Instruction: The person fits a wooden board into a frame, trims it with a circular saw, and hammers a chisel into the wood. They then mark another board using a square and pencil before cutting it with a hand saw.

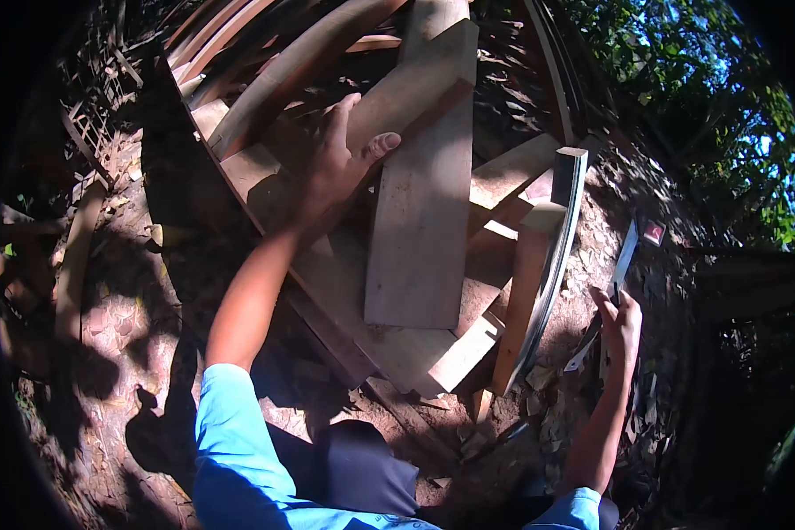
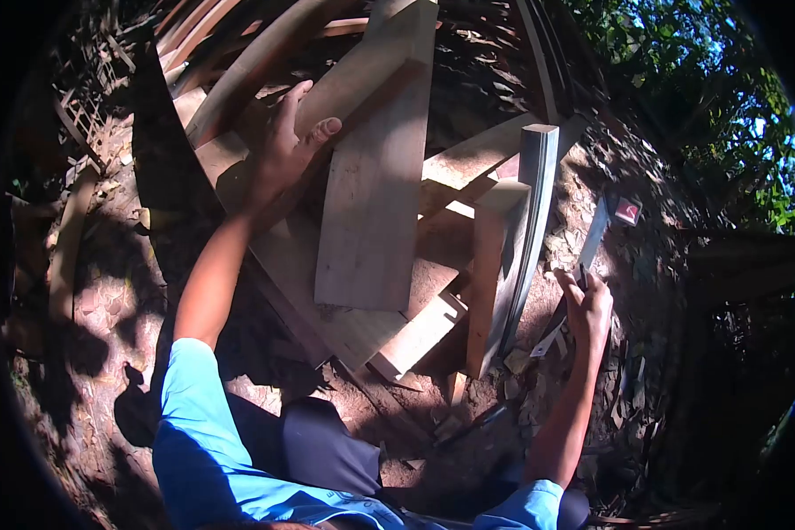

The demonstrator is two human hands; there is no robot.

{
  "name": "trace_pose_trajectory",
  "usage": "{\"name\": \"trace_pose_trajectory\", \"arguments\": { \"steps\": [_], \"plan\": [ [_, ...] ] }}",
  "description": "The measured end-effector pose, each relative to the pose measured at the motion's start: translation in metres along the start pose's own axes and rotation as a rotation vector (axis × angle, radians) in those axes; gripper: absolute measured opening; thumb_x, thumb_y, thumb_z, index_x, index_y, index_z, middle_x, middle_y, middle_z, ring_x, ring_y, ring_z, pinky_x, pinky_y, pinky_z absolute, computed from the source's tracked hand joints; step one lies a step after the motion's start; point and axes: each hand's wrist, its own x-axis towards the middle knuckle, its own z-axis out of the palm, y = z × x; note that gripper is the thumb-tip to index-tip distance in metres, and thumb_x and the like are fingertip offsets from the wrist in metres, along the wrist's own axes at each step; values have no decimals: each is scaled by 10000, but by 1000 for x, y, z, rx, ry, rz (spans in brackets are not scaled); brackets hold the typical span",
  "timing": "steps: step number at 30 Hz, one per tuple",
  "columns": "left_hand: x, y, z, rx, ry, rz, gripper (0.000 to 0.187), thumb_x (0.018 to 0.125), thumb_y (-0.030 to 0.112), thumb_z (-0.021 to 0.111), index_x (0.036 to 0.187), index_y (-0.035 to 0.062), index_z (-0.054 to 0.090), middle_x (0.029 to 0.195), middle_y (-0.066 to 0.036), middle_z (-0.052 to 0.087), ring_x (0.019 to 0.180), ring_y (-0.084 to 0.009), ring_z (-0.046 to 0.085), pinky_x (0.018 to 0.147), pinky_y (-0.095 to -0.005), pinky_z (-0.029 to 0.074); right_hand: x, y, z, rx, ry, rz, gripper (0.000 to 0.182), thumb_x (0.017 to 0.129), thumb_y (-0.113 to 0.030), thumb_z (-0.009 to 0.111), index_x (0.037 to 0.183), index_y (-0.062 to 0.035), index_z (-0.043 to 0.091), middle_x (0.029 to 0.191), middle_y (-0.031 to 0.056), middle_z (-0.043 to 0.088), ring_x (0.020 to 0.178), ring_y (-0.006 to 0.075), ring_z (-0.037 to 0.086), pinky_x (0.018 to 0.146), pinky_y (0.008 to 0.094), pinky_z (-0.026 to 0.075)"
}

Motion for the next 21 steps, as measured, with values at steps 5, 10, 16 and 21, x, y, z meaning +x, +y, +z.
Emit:
{"name": "trace_pose_trajectory", "arguments": {
  "steps": [5, 10, 16, 21],
  "plan": [
    [-28, 0, -21, 157, -131, -126, 1197, 714, 808, 643, 1529, 7, 284, 1513, -263, 388, 1416, -402, 376, 1141, -478, 340, -150, 196, 84, -328, -183, 500, 601, 741, -503, 815, 828, 80, 694, 697, 183, 632, 708, 274, 597, 647, 430, 476],
    [-28, -5, -32, 384, -253, -83, 1198, 717, 741, 716, 1537, -5, 263, 1507, -258, 392, 1412, -385, 385, 1151, -450, 332, -219, 270, 138, -418, -259, 651, 837, 677, -642, 803, 953, 139, 688, 921, 317, 694, 1029, 492, 650, 868, 510, 527],
    [-36, 12, -24, 83, -295, -389, 739, 875, 277, 769, 1432, -49, 409, 1281, -109, 600, 1164, -199, 579, 993, -333, 462, -18, 309, -46, 60, 185, 203, 604, 998, -508, 429, 819, -17, 733, 582, 172, 628, 636, 301, 683, 639, 430, 481],
    [-33, 2, -54, 499, -148, -201, 670, 891, 275, 728, 1438, 17, 440, 1309, -158, 592, 1175, -265, 585, 993, -371, 470, -61, 149, -293, 165, 460, 135, 568, 1039, -493, 373, 1056, -59, 740, 724, 22, 586, 682, 119, 485, 662, 274, 368]
  ]
}}
